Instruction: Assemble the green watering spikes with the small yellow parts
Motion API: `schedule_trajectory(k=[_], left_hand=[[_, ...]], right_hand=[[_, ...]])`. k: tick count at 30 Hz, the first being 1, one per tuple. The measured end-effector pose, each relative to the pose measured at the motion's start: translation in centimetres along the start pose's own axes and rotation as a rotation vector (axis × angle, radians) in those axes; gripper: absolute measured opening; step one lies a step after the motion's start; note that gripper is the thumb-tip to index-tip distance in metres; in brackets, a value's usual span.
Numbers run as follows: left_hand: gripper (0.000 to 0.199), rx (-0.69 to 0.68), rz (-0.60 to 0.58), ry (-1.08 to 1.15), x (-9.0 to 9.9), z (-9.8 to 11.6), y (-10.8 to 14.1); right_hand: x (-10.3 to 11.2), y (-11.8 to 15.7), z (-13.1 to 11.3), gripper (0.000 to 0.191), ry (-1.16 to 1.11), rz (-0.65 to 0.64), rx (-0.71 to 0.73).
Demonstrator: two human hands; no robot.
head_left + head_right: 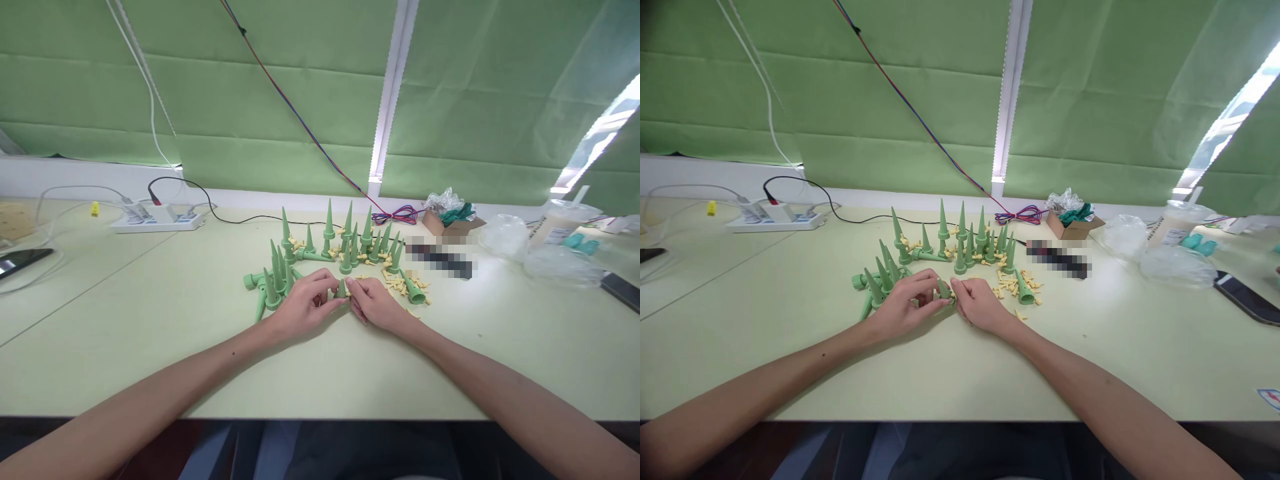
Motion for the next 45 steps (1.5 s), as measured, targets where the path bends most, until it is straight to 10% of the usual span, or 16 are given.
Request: schedule_trajectory(k=[18,31,45], left_hand=[[0.021,-0.174,0.065,-0.232,-0.4,-0.6,0.2],[0.021,0.139,0.119,-0.117,0.2,0.1,-0.3],[0.046,0.270,-0.080,-0.021,-0.4,-0.2,-0.4]], right_hand=[[0.1,0.0,0.3,0.068,-0.030,0.019,-0.063],[0.4,0.0,1.1,0.055,-0.115,0.275,-0.069],[-0.1,0.1,0.6,0.051,-0.132,0.163,-0.002]])
Point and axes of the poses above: each hand's wrist, its own y-axis away from the middle knuckle, its own x-axis out of the back of the hand, z = x × y, the point moved 3 cm from there along -y, towards the middle knuckle, and after that the axes turned 15 degrees about x, right-handed, at the moved point
